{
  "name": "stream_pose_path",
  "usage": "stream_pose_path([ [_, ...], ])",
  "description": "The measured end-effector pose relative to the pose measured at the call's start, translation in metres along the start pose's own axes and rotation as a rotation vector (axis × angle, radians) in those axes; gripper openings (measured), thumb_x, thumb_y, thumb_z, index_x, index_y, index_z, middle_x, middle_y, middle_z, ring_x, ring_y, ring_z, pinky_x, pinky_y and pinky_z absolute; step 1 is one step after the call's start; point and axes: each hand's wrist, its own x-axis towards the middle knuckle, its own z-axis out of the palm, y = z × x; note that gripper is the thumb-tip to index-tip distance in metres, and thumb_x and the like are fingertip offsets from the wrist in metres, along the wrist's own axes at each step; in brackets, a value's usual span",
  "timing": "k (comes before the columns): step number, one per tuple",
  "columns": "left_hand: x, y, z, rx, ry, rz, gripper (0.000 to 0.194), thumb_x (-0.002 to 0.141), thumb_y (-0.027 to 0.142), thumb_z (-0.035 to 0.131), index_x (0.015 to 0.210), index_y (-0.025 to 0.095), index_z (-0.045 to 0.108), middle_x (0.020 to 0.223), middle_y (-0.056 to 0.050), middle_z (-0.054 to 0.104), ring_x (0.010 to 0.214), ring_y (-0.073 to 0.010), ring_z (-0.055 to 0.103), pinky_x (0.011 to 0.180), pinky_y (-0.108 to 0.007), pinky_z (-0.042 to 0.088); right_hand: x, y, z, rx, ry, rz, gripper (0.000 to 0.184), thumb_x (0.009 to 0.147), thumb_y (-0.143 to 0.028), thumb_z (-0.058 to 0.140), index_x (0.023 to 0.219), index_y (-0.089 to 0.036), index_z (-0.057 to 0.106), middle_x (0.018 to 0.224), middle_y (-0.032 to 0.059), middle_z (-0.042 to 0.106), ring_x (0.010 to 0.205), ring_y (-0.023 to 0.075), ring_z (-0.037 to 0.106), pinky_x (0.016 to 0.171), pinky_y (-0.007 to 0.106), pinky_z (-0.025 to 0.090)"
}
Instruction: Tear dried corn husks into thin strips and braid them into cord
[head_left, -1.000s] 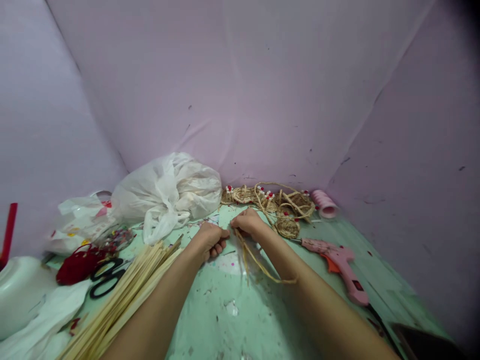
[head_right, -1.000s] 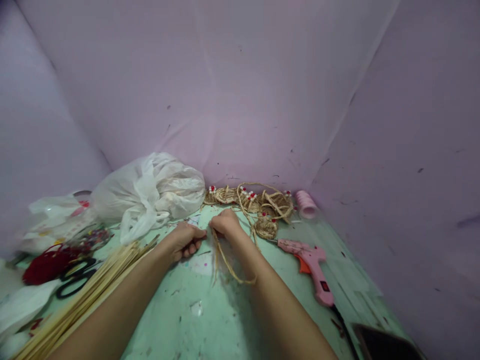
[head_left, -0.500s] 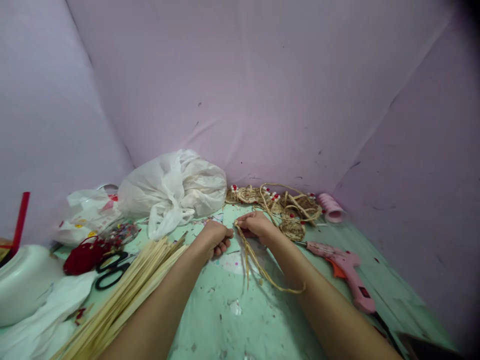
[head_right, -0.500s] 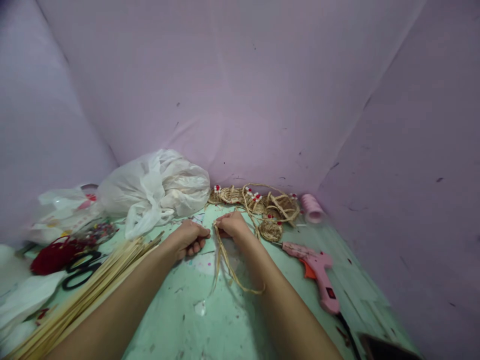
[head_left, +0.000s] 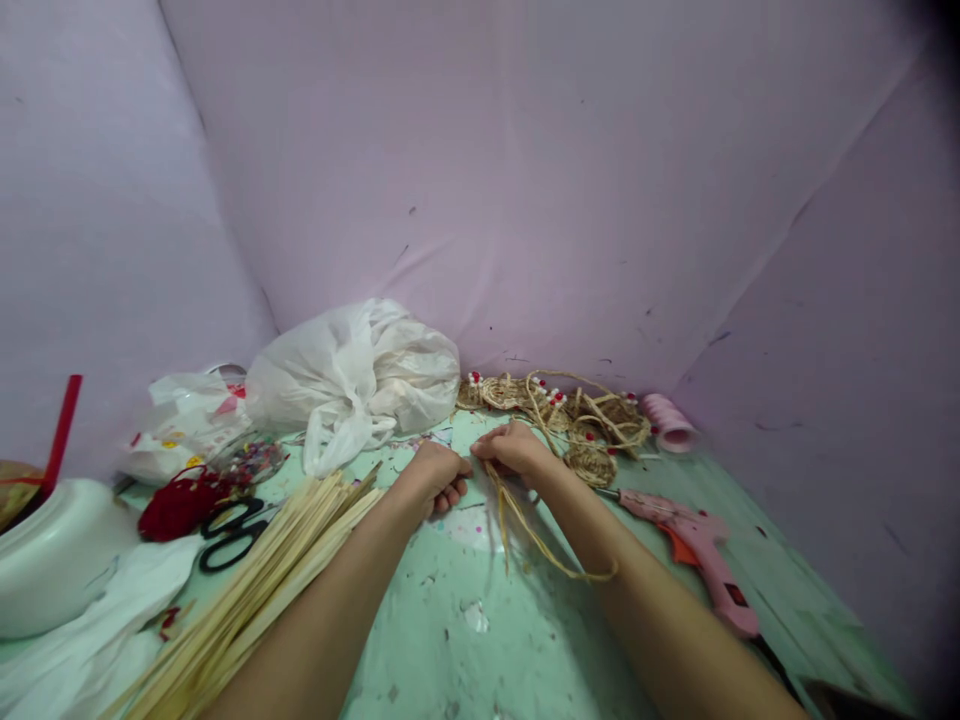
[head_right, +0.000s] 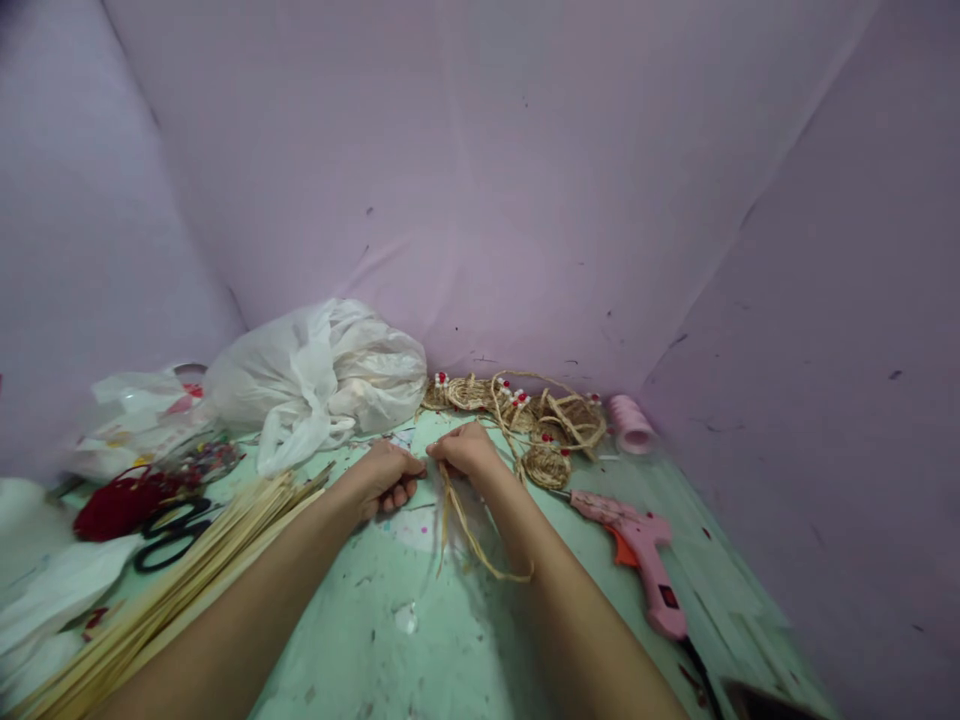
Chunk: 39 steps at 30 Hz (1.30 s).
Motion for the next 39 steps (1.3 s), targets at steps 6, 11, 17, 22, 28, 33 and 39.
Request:
stream_pose_path([
  [6, -0.003, 0.002, -0.001, -0.015, -0.014, -0.018, 0.029, 0.076, 0.023, 0.046, 0.048, 0.016, 0.044, 0.03, 0.002, 0.038, 0.025, -0.0074, 0.03, 0.033, -0.023, 0.018, 0.003, 0.008, 0.005, -0.242, 0.097, -0.083, 0.014, 0.06, -0.019, 0.055, 0.049, -0.013, 0.058, 0.035, -0.0011, 0.047, 0.038, 0.0099, 0.045, 0.04, 0.02, 0.03],
  [11, -0.004, 0.003, -0.002, -0.023, -0.003, -0.019, 0.03, 0.074, 0.018, 0.045, 0.045, 0.016, 0.043, 0.03, 0.0, 0.039, 0.025, -0.0078, 0.031, 0.033, -0.023, 0.02, -0.005, 0.004, 0.009, -0.524, 0.19, -0.179, 0.015, 0.062, -0.025, 0.051, 0.058, -0.014, 0.061, 0.05, 0.0035, 0.057, 0.05, 0.0129, 0.05, 0.046, 0.022, 0.029],
  [17, -0.002, 0.001, -0.004, 0.001, -0.035, -0.04, 0.032, 0.075, 0.02, 0.045, 0.043, 0.015, 0.043, 0.029, 0.0, 0.037, 0.026, -0.0075, 0.029, 0.034, -0.023, 0.019, -0.018, 0.009, 0.017, -0.679, 0.281, -0.321, 0.014, 0.069, -0.023, 0.049, 0.073, -0.015, 0.06, 0.066, 0.006, 0.062, 0.061, 0.014, 0.051, 0.052, 0.022, 0.028],
  [22, 0.003, -0.001, -0.005, -0.042, -0.061, -0.031, 0.025, 0.071, 0.018, 0.049, 0.046, 0.015, 0.045, 0.031, 0.0, 0.039, 0.028, -0.0079, 0.032, 0.034, -0.022, 0.02, -0.017, 0.022, 0.014, -0.502, 0.222, -0.312, 0.018, 0.073, -0.028, 0.05, 0.076, -0.016, 0.062, 0.058, 0.0027, 0.06, 0.052, 0.012, 0.05, 0.049, 0.021, 0.03],
  [28, 0.005, -0.002, -0.004, -0.047, -0.046, -0.031, 0.02, 0.069, 0.018, 0.051, 0.05, 0.015, 0.047, 0.034, 0.0, 0.042, 0.029, -0.0086, 0.035, 0.034, -0.023, 0.021, -0.008, 0.021, 0.012, -0.4, 0.229, -0.244, 0.024, 0.068, -0.035, 0.053, 0.071, -0.014, 0.064, 0.046, 0.0011, 0.056, 0.043, 0.0116, 0.051, 0.044, 0.02, 0.032],
  [33, 0.009, -0.006, -0.002, -0.117, 0.043, 0.097, 0.011, 0.068, 0.017, 0.05, 0.058, 0.013, 0.052, 0.037, 0.0, 0.045, 0.03, -0.0092, 0.038, 0.033, -0.022, 0.025, -0.005, 0.017, 0.014, -0.214, 0.217, -0.238, 0.017, 0.066, -0.028, 0.053, 0.07, -0.014, 0.063, 0.048, 0.0002, 0.056, 0.042, 0.0105, 0.049, 0.043, 0.02, 0.035],
  [39, 0.023, -0.015, 0.003, -0.132, 0.222, 0.326, 0.018, 0.066, 0.017, 0.052, 0.082, 0.015, 0.06, 0.042, 0.003, 0.05, 0.035, -0.0111, 0.049, 0.037, -0.02, 0.034, 0.004, -0.002, 0.003, -0.091, 0.031, 0.079, 0.024, 0.065, -0.028, 0.055, 0.046, -0.015, 0.049, 0.036, -0.002, 0.043, 0.031, 0.0078, 0.036, 0.034, 0.021, 0.028],
])
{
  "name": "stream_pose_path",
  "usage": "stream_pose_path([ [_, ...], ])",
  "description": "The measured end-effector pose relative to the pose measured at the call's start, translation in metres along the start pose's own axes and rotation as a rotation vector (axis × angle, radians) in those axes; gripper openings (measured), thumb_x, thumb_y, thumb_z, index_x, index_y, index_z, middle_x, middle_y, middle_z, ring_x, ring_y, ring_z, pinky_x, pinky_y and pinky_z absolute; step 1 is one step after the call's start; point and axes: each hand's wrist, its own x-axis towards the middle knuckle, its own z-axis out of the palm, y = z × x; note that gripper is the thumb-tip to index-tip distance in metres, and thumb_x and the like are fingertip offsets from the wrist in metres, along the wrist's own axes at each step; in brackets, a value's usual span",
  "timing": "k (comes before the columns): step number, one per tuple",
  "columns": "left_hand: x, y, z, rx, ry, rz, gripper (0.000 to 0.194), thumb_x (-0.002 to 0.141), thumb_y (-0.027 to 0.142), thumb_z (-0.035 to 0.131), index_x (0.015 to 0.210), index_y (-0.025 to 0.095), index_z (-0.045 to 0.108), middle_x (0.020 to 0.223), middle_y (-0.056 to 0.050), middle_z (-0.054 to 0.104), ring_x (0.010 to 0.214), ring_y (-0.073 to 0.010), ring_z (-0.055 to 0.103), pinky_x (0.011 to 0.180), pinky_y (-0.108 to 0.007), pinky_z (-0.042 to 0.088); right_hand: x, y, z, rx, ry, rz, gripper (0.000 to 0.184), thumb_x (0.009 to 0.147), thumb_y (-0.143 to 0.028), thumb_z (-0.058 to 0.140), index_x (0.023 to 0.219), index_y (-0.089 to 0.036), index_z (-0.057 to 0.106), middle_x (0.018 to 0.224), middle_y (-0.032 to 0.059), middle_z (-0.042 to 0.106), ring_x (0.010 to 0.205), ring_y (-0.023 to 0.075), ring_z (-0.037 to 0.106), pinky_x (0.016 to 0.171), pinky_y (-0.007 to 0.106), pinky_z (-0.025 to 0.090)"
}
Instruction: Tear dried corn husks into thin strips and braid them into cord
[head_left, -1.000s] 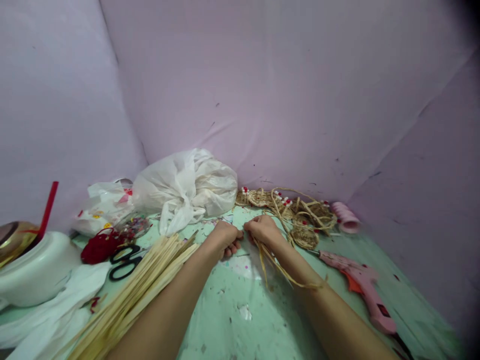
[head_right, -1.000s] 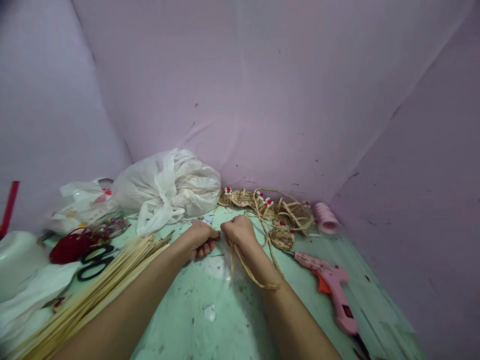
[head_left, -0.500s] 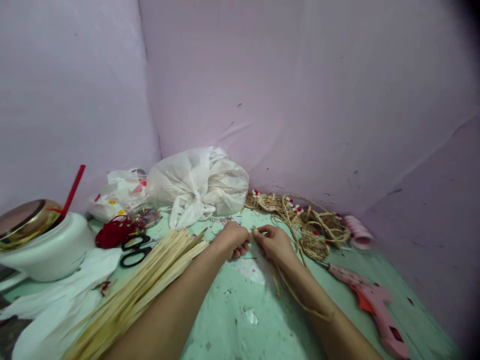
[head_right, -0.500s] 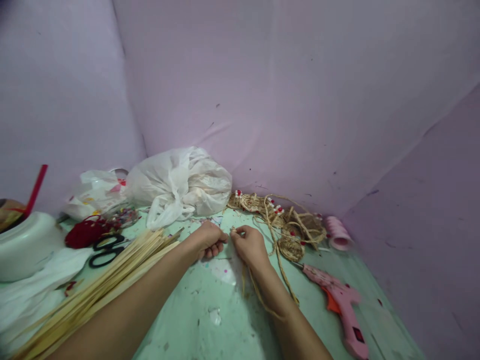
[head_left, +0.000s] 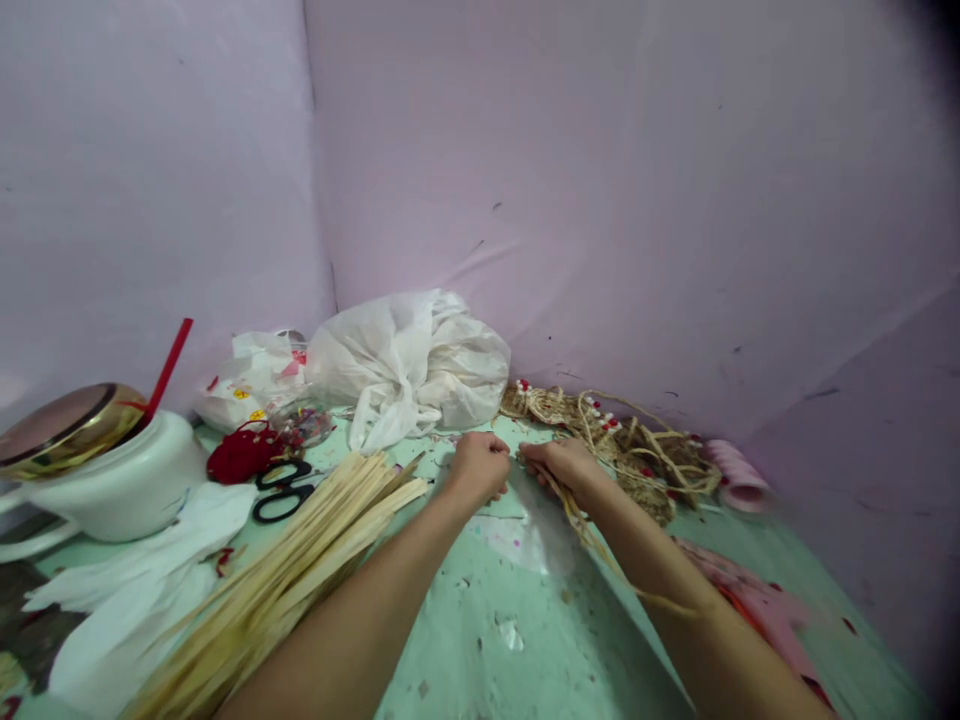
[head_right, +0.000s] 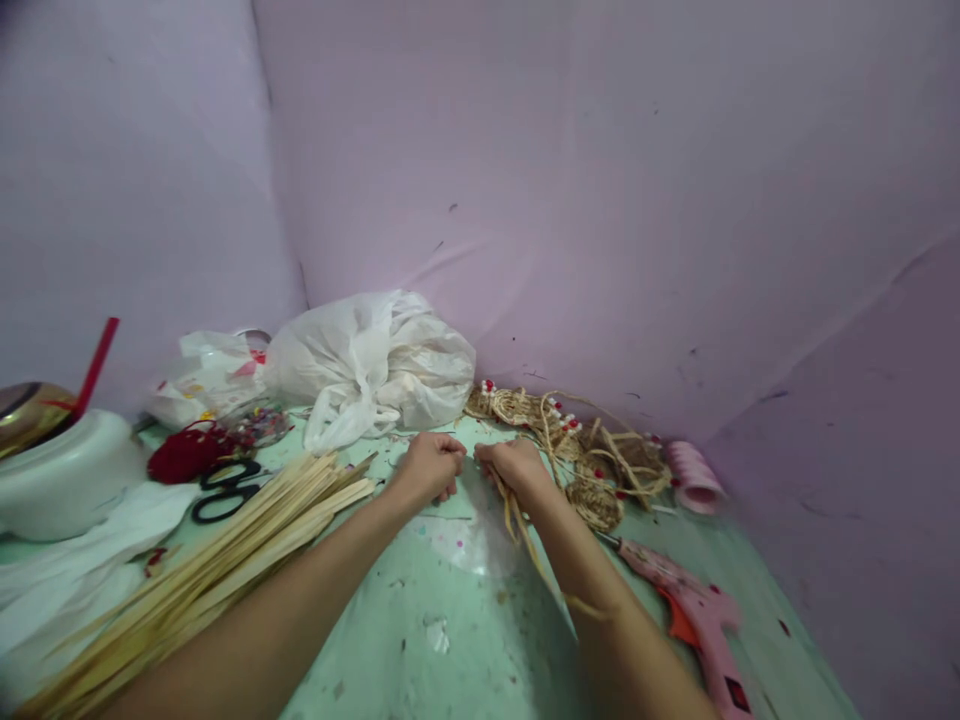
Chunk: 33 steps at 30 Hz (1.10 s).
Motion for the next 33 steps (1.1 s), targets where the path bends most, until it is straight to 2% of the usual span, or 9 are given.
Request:
stream_pose_path([
  [5, 0.001, -0.001, 0.0, 0.039, -0.021, -0.003, 0.017, 0.066, 0.019, 0.05, 0.077, 0.014, 0.062, 0.037, 0.002, 0.047, 0.034, -0.0118, 0.048, 0.037, -0.02, 0.034, 0.013, -0.014, -0.003, -0.177, 0.028, 0.037, 0.02, 0.057, -0.021, 0.058, 0.042, -0.016, 0.046, 0.037, -0.0026, 0.041, 0.034, 0.0082, 0.036, 0.035, 0.022, 0.027],
  [9, 0.001, -0.001, -0.001, 0.06, -0.036, 0.001, 0.019, 0.067, 0.018, 0.048, 0.078, 0.014, 0.063, 0.036, 0.001, 0.047, 0.031, -0.0126, 0.046, 0.036, -0.021, 0.033, 0.014, -0.023, 0.004, -0.59, 0.173, -0.19, 0.017, 0.057, -0.027, 0.059, 0.046, -0.015, 0.054, 0.045, 0.0025, 0.05, 0.045, 0.0132, 0.048, 0.042, 0.023, 0.03],
  [13, 0.005, -0.004, 0.0, 0.087, -0.048, 0.002, 0.02, 0.063, 0.014, 0.049, 0.076, 0.014, 0.064, 0.035, 0.001, 0.047, 0.03, -0.0132, 0.046, 0.034, -0.021, 0.032, 0.001, -0.029, 0.01, -1.008, 0.255, -0.441, 0.019, 0.062, -0.029, 0.057, 0.062, -0.012, 0.066, 0.066, 0.0132, 0.065, 0.068, 0.0218, 0.06, 0.053, 0.025, 0.034],
  [18, 0.009, -0.007, 0.002, -0.025, 0.006, -0.019, 0.022, 0.064, 0.013, 0.049, 0.081, 0.014, 0.062, 0.039, 0.002, 0.048, 0.032, -0.0123, 0.048, 0.034, -0.019, 0.033, -0.015, -0.022, 0.014, -0.994, 0.29, -0.446, 0.021, 0.068, -0.026, 0.052, 0.074, -0.016, 0.069, 0.075, 0.013, 0.068, 0.072, 0.0217, 0.062, 0.057, 0.025, 0.036],
  [22, 0.01, -0.007, 0.001, -0.057, 0.015, -0.005, 0.019, 0.064, 0.012, 0.049, 0.079, 0.014, 0.061, 0.039, 0.003, 0.047, 0.031, -0.0119, 0.047, 0.033, -0.019, 0.033, -0.013, -0.026, 0.018, -1.078, 0.274, -0.558, 0.017, 0.065, -0.02, 0.054, 0.07, -0.011, 0.068, 0.077, 0.0166, 0.067, 0.076, 0.0233, 0.062, 0.06, 0.026, 0.038],
  [24, 0.009, -0.007, 0.0, -0.099, 0.028, -0.005, 0.02, 0.064, 0.012, 0.048, 0.08, 0.014, 0.061, 0.039, 0.003, 0.047, 0.03, -0.0123, 0.046, 0.032, -0.019, 0.032, -0.005, -0.03, 0.015, -1.022, 0.235, -0.513, 0.015, 0.063, -0.02, 0.056, 0.066, -0.011, 0.067, 0.073, 0.0151, 0.066, 0.072, 0.0226, 0.061, 0.058, 0.025, 0.039],
  [27, 0.008, -0.007, -0.002, -0.166, 0.043, -0.029, 0.024, 0.065, 0.013, 0.046, 0.085, 0.014, 0.059, 0.04, 0.003, 0.049, 0.03, -0.0123, 0.046, 0.032, -0.02, 0.031, 0.01, -0.031, 0.005, -0.802, 0.099, -0.217, 0.015, 0.06, -0.024, 0.056, 0.056, -0.011, 0.063, 0.056, 0.0101, 0.061, 0.052, 0.0173, 0.057, 0.046, 0.023, 0.036],
  [30, 0.008, -0.007, -0.002, -0.19, 0.042, -0.022, 0.024, 0.063, 0.012, 0.047, 0.084, 0.015, 0.059, 0.042, 0.003, 0.05, 0.03, -0.0119, 0.047, 0.031, -0.019, 0.031, 0.016, -0.03, -0.003, -0.715, 0.049, -0.121, 0.017, 0.06, -0.025, 0.055, 0.054, -0.01, 0.062, 0.049, 0.0085, 0.057, 0.043, 0.0156, 0.052, 0.04, 0.024, 0.035],
  [33, 0.01, -0.009, -0.001, -0.197, 0.044, -0.017, 0.022, 0.061, 0.01, 0.048, 0.08, 0.015, 0.059, 0.042, 0.003, 0.051, 0.03, -0.012, 0.047, 0.031, -0.019, 0.03, 0.014, -0.033, -0.001, -0.744, 0.075, -0.076, 0.02, 0.059, -0.028, 0.056, 0.061, -0.009, 0.065, 0.055, 0.0109, 0.061, 0.049, 0.0188, 0.057, 0.043, 0.025, 0.038],
])
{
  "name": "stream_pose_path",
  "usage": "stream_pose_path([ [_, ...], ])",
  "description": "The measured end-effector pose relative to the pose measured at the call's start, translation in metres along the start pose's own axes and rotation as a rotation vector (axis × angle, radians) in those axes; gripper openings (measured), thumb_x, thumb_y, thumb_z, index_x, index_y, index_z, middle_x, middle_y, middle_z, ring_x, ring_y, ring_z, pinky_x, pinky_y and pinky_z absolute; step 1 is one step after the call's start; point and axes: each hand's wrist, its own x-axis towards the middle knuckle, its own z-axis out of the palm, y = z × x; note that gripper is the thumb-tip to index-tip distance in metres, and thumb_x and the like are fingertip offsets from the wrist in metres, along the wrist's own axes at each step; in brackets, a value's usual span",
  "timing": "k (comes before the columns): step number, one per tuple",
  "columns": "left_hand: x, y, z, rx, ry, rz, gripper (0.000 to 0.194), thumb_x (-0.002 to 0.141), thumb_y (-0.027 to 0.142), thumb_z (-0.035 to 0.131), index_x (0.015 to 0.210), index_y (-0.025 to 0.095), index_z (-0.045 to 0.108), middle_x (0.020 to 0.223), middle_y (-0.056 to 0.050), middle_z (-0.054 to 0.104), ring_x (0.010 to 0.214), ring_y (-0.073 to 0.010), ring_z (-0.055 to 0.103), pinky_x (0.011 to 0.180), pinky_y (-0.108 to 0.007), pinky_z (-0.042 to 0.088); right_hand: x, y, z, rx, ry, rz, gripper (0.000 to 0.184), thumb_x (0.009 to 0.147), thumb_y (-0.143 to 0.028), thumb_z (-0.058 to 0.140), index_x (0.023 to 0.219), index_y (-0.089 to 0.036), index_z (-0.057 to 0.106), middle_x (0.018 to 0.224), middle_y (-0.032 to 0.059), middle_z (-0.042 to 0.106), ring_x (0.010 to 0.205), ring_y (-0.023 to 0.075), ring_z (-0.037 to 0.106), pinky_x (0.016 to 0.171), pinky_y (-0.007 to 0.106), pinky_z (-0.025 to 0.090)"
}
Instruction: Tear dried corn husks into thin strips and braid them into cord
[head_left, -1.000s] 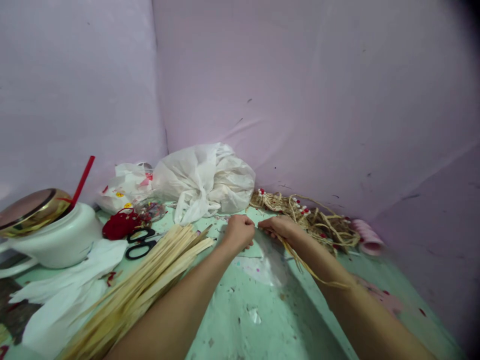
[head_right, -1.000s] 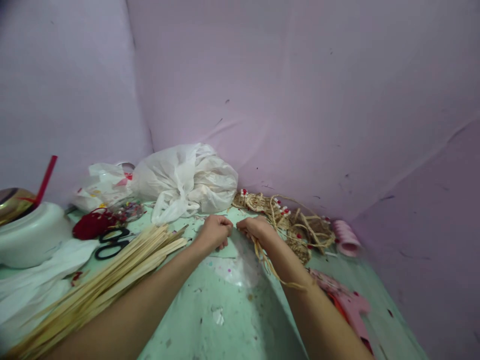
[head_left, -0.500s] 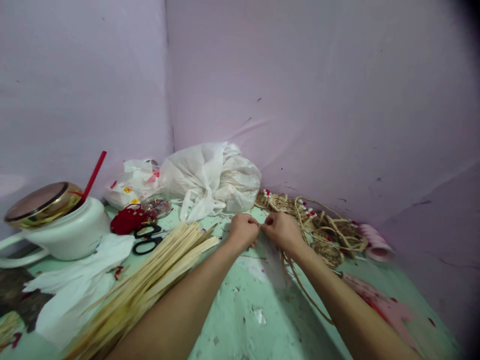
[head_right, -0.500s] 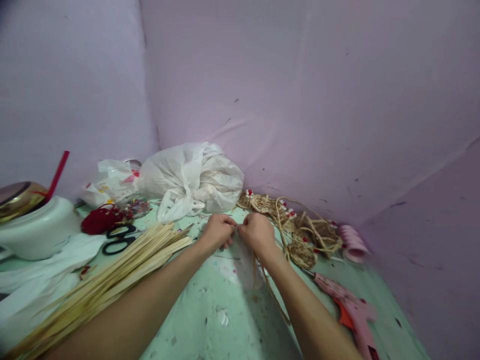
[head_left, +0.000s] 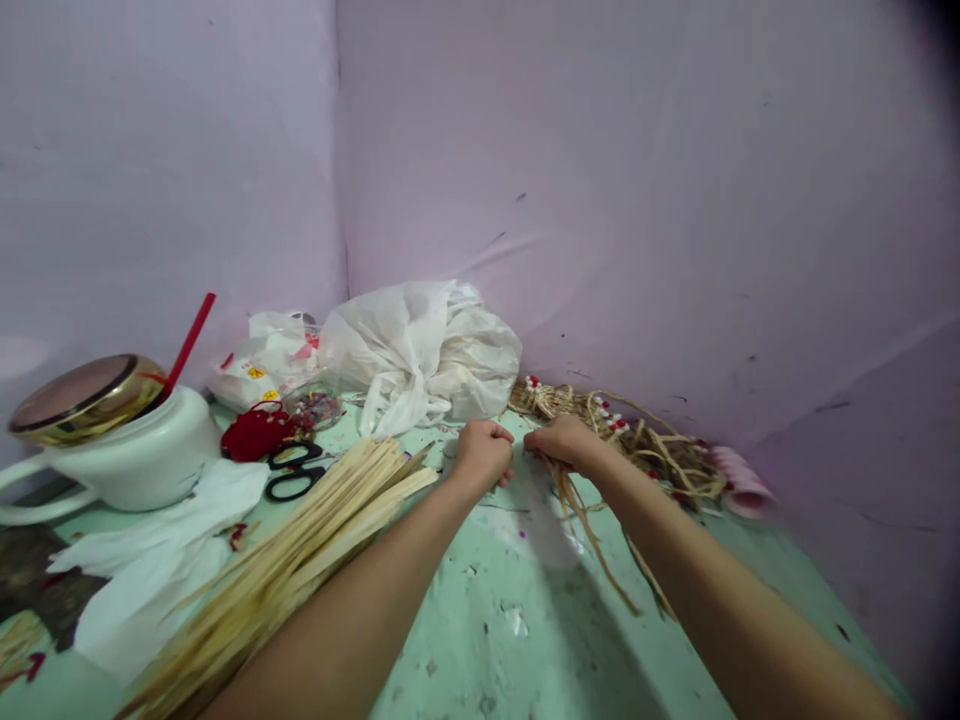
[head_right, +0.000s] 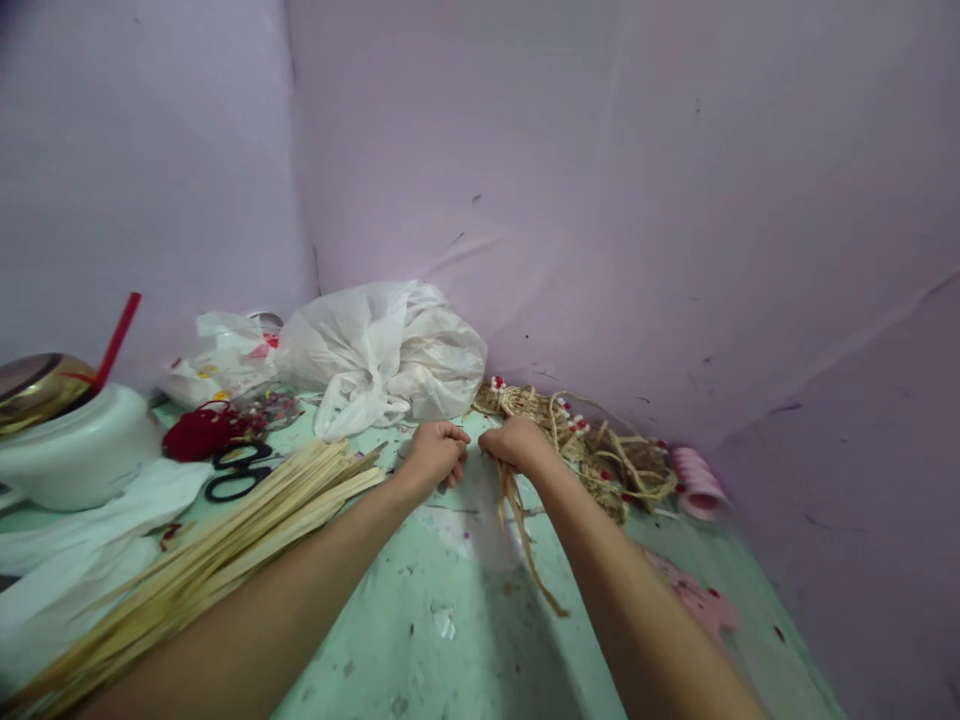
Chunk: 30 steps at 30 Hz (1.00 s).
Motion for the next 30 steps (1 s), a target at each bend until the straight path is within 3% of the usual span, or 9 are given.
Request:
stream_pose_path([
  [5, 0.0, 0.001, 0.001, -0.012, 0.011, 0.002, 0.018, 0.06, 0.009, 0.046, 0.071, 0.014, 0.059, 0.038, 0.003, 0.047, 0.029, -0.0129, 0.045, 0.032, -0.021, 0.033, -0.009, -0.022, 0.002, -0.232, 0.224, -0.056, 0.034, 0.061, -0.035, 0.057, 0.08, -0.01, 0.068, 0.081, 0.0184, 0.066, 0.081, 0.0284, 0.062, 0.061, 0.03, 0.045],
  [8, 0.0, 0.003, 0.002, -0.055, 0.088, 0.006, 0.021, 0.06, 0.008, 0.044, 0.073, 0.014, 0.06, 0.038, 0.004, 0.046, 0.031, -0.0129, 0.047, 0.033, -0.021, 0.034, -0.02, -0.03, 0.003, -0.312, 0.244, -0.141, 0.033, 0.063, -0.034, 0.056, 0.083, -0.011, 0.069, 0.084, 0.0188, 0.066, 0.084, 0.029, 0.062, 0.065, 0.032, 0.045],
  [12, -0.001, 0.001, 0.001, -0.046, 0.14, 0.069, 0.021, 0.061, 0.009, 0.045, 0.072, 0.015, 0.061, 0.04, 0.005, 0.047, 0.032, -0.0101, 0.045, 0.034, -0.019, 0.032, -0.042, -0.029, 0.006, -0.41, 0.255, -0.462, 0.026, 0.058, -0.025, 0.062, 0.08, -0.012, 0.069, 0.083, 0.0181, 0.067, 0.081, 0.0297, 0.062, 0.067, 0.033, 0.042],
  [14, -0.002, 0.001, 0.001, -0.036, 0.157, 0.1, 0.018, 0.061, 0.01, 0.046, 0.07, 0.015, 0.061, 0.042, 0.005, 0.047, 0.032, -0.009, 0.043, 0.033, -0.019, 0.03, -0.049, -0.019, 0.012, -0.313, 0.252, -0.499, 0.02, 0.059, -0.023, 0.062, 0.075, -0.013, 0.068, 0.078, 0.0161, 0.067, 0.075, 0.0269, 0.062, 0.064, 0.031, 0.041],
  [17, -0.005, 0.004, -0.002, -0.133, 0.147, 0.077, 0.015, 0.061, 0.01, 0.047, 0.071, 0.016, 0.057, 0.044, 0.006, 0.047, 0.03, -0.0081, 0.042, 0.031, -0.018, 0.026, -0.05, 0.005, 0.024, 0.116, 0.201, -0.431, 0.015, 0.063, -0.025, 0.06, 0.073, -0.015, 0.067, 0.064, 0.0078, 0.065, 0.061, 0.019, 0.059, 0.055, 0.027, 0.039],
  [21, -0.012, 0.013, -0.005, -0.287, 0.062, 0.057, 0.007, 0.066, 0.016, 0.051, 0.059, 0.016, 0.047, 0.046, 0.005, 0.046, 0.03, -0.0057, 0.04, 0.029, -0.018, 0.023, -0.053, 0.032, 0.043, 0.708, 0.377, -0.334, 0.024, 0.064, -0.03, 0.059, 0.082, -0.014, 0.062, 0.063, 0.003, 0.061, 0.057, 0.0156, 0.055, 0.055, 0.027, 0.042],
  [26, -0.025, 0.019, -0.002, -0.181, -0.268, 0.054, 0.02, 0.068, 0.027, 0.056, 0.055, 0.014, 0.048, 0.047, 0.002, 0.051, 0.031, -0.0063, 0.041, 0.028, -0.018, 0.023, -0.073, 0.028, 0.058, 0.731, 0.637, -0.334, 0.018, 0.068, -0.025, 0.054, 0.082, -0.015, 0.06, 0.074, 0.0057, 0.062, 0.066, 0.0165, 0.056, 0.066, 0.03, 0.043],
  [28, -0.026, 0.021, -0.001, -0.11, -0.274, 0.071, 0.019, 0.069, 0.022, 0.055, 0.053, 0.014, 0.049, 0.043, 0.002, 0.05, 0.03, -0.0059, 0.04, 0.03, -0.018, 0.025, -0.077, 0.025, 0.056, 0.667, 0.648, -0.313, 0.02, 0.067, -0.024, 0.055, 0.084, -0.016, 0.06, 0.078, 0.0061, 0.062, 0.068, 0.017, 0.056, 0.067, 0.03, 0.043],
  [30, -0.024, 0.022, -0.002, -0.027, -0.231, 0.074, 0.017, 0.07, 0.018, 0.051, 0.054, 0.013, 0.051, 0.038, 0.003, 0.047, 0.028, -0.0049, 0.036, 0.031, -0.018, 0.023, -0.078, 0.026, 0.05, 0.68, 0.531, -0.281, 0.024, 0.064, -0.024, 0.058, 0.087, -0.016, 0.06, 0.081, 0.0061, 0.063, 0.066, 0.0167, 0.057, 0.065, 0.03, 0.043],
])
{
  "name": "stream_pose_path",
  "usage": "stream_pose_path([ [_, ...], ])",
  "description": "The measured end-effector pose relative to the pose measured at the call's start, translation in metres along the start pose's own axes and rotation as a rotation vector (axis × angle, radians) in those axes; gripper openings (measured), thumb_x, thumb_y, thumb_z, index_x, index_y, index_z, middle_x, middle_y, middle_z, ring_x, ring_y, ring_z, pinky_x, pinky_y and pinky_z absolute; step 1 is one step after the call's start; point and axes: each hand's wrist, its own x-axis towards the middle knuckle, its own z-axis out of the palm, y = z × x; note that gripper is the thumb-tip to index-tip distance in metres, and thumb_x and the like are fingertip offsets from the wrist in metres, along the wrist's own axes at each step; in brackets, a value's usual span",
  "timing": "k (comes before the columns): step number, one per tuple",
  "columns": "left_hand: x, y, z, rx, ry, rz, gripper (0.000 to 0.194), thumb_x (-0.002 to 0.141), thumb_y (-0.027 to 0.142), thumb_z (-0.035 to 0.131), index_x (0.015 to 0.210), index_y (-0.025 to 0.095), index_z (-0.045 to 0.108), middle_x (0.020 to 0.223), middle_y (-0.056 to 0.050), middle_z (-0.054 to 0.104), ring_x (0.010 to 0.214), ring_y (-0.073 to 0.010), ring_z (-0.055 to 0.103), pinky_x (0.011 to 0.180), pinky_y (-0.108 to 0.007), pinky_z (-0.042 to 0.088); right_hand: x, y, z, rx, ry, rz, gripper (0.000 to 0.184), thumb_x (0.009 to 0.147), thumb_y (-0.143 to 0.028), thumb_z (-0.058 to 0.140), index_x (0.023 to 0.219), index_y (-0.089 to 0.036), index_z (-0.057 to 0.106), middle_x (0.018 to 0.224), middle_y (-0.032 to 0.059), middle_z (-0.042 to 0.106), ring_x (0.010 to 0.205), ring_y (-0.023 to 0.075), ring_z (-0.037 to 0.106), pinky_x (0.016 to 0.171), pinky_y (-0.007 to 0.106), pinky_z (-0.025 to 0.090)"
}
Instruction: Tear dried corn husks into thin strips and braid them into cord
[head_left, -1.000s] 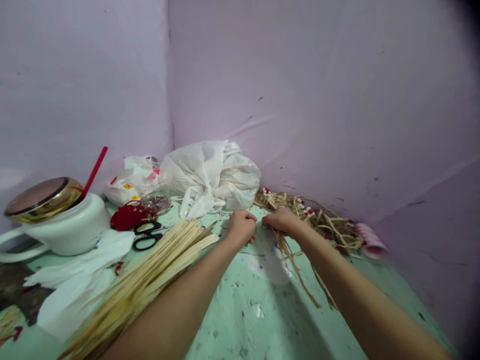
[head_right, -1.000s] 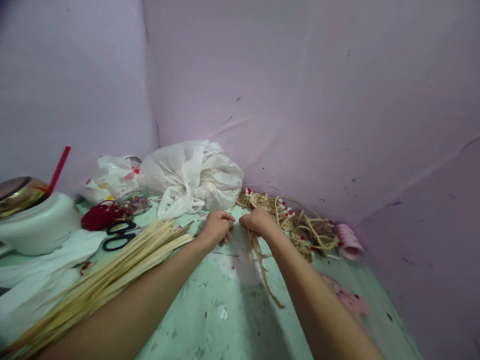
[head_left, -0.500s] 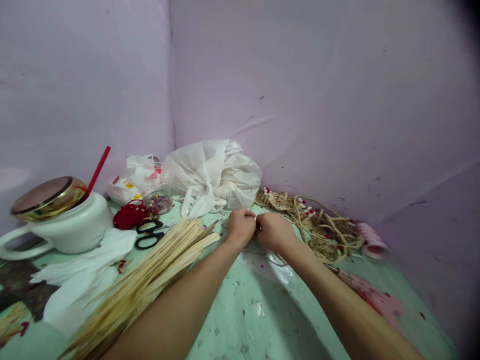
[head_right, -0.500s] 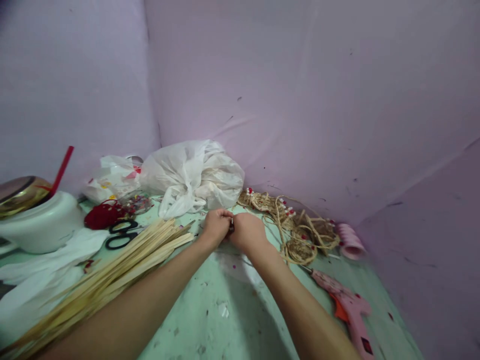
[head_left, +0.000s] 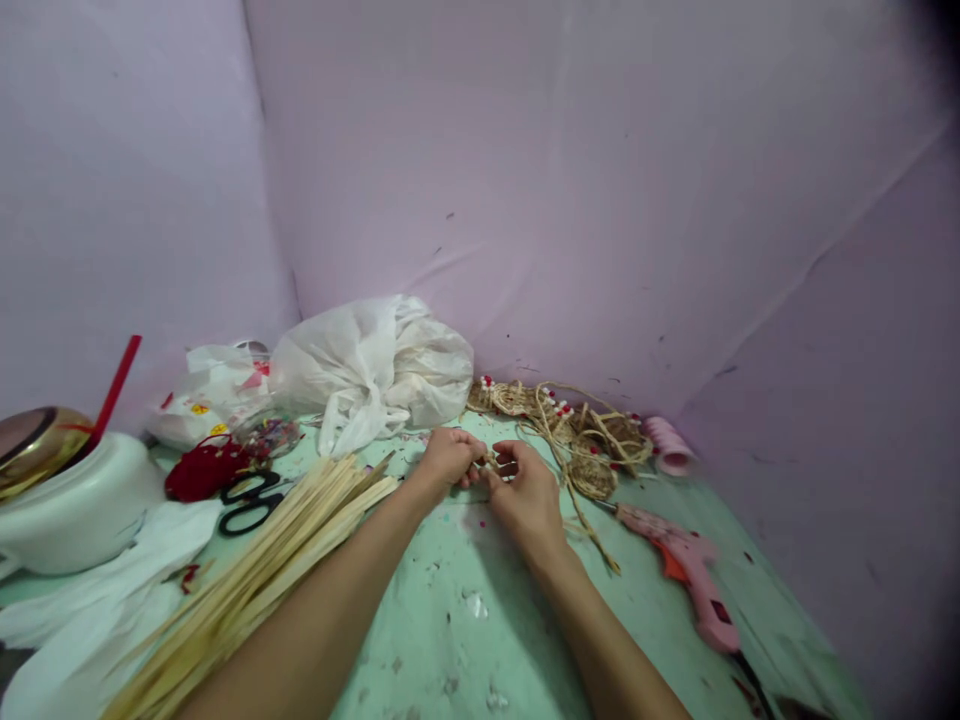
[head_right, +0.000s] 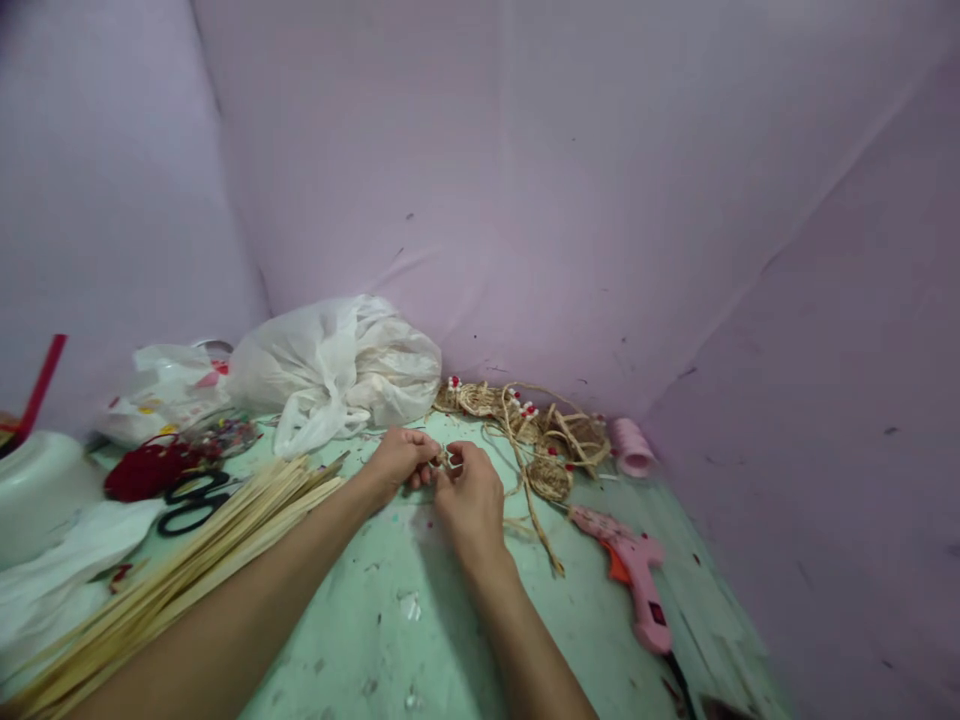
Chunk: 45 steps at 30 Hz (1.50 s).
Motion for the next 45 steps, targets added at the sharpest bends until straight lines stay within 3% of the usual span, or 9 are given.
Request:
stream_pose_path([
  [4, 0.005, 0.003, -0.006, 0.094, 0.035, 0.002, 0.013, 0.073, 0.018, 0.049, 0.064, 0.014, 0.056, 0.034, 0.005, 0.045, 0.026, -0.0041, 0.03, 0.031, -0.017, 0.018, 0.009, -0.004, -0.017, 0.345, -0.276, 0.376, 0.017, 0.071, -0.018, 0.049, 0.084, -0.014, 0.059, 0.075, 0.0059, 0.064, 0.059, 0.0132, 0.058, 0.058, 0.026, 0.044],
  [7, 0.005, 0.003, -0.006, 0.093, 0.017, 0.01, 0.013, 0.074, 0.019, 0.048, 0.069, 0.013, 0.059, 0.035, 0.005, 0.045, 0.027, -0.0039, 0.03, 0.033, -0.017, 0.019, 0.011, -0.005, -0.024, 0.461, -0.369, 0.552, 0.015, 0.066, -0.006, 0.049, 0.075, -0.013, 0.059, 0.061, 0.0015, 0.06, 0.05, 0.0088, 0.052, 0.052, 0.021, 0.04],
  [14, 0.003, 0.001, 0.0, 0.05, 0.004, 0.009, 0.012, 0.074, 0.018, 0.049, 0.07, 0.013, 0.059, 0.036, 0.005, 0.044, 0.029, -0.0044, 0.034, 0.034, -0.017, 0.022, 0.008, -0.002, -0.019, 0.507, -0.468, 0.454, 0.013, 0.058, -0.008, 0.059, 0.07, -0.014, 0.06, 0.046, -0.0065, 0.05, 0.038, 0.0045, 0.037, 0.041, 0.018, 0.028],
  [23, 0.001, 0.002, 0.004, 0.145, 0.027, 0.087, 0.014, 0.071, 0.016, 0.048, 0.066, 0.012, 0.061, 0.035, 0.006, 0.041, 0.031, -0.0034, 0.032, 0.036, -0.016, 0.023, 0.012, 0.005, -0.025, 0.457, -0.508, 0.369, 0.009, 0.058, -0.02, 0.062, 0.063, -0.013, 0.061, 0.046, -0.0033, 0.052, 0.039, 0.0046, 0.037, 0.039, 0.018, 0.025],
  [27, 0.003, -0.002, 0.004, 0.121, -0.03, 0.142, 0.015, 0.07, 0.022, 0.053, 0.071, 0.011, 0.063, 0.038, 0.005, 0.045, 0.033, -0.0041, 0.035, 0.035, -0.016, 0.024, 0.011, 0.011, -0.012, 0.483, -0.424, 0.3, 0.019, 0.064, -0.031, 0.058, 0.059, -0.013, 0.059, 0.044, -0.0036, 0.049, 0.035, 0.0047, 0.035, 0.038, 0.019, 0.026],
  [32, 0.009, -0.009, 0.001, 0.068, -0.015, 0.061, 0.016, 0.069, 0.026, 0.056, 0.073, 0.011, 0.061, 0.038, 0.004, 0.048, 0.029, -0.0051, 0.037, 0.033, -0.017, 0.025, 0.015, 0.025, 0.004, 0.423, -0.244, 0.294, 0.018, 0.06, -0.029, 0.061, 0.059, -0.011, 0.062, 0.046, -0.0004, 0.054, 0.039, 0.0067, 0.04, 0.04, 0.02, 0.029],
  [38, 0.01, -0.009, 0.005, 0.071, 0.028, 0.02, 0.005, 0.064, 0.018, 0.057, 0.065, 0.013, 0.056, 0.035, 0.006, 0.045, 0.027, -0.0043, 0.034, 0.031, -0.016, 0.024, 0.019, 0.027, 0.007, 0.519, -0.258, 0.265, 0.027, 0.059, -0.028, 0.062, 0.079, -0.01, 0.066, 0.052, 0.0003, 0.058, 0.041, 0.0077, 0.043, 0.043, 0.02, 0.033],
  [45, 0.007, -0.005, 0.001, 0.07, -0.053, 0.019, 0.01, 0.06, 0.023, 0.059, 0.064, 0.014, 0.058, 0.041, 0.003, 0.049, 0.032, -0.0053, 0.038, 0.032, -0.017, 0.024, 0.018, 0.021, 0.0, 0.506, -0.224, 0.262, 0.022, 0.058, -0.03, 0.063, 0.066, -0.01, 0.065, 0.056, 0.003, 0.061, 0.049, 0.01, 0.049, 0.051, 0.022, 0.038],
])
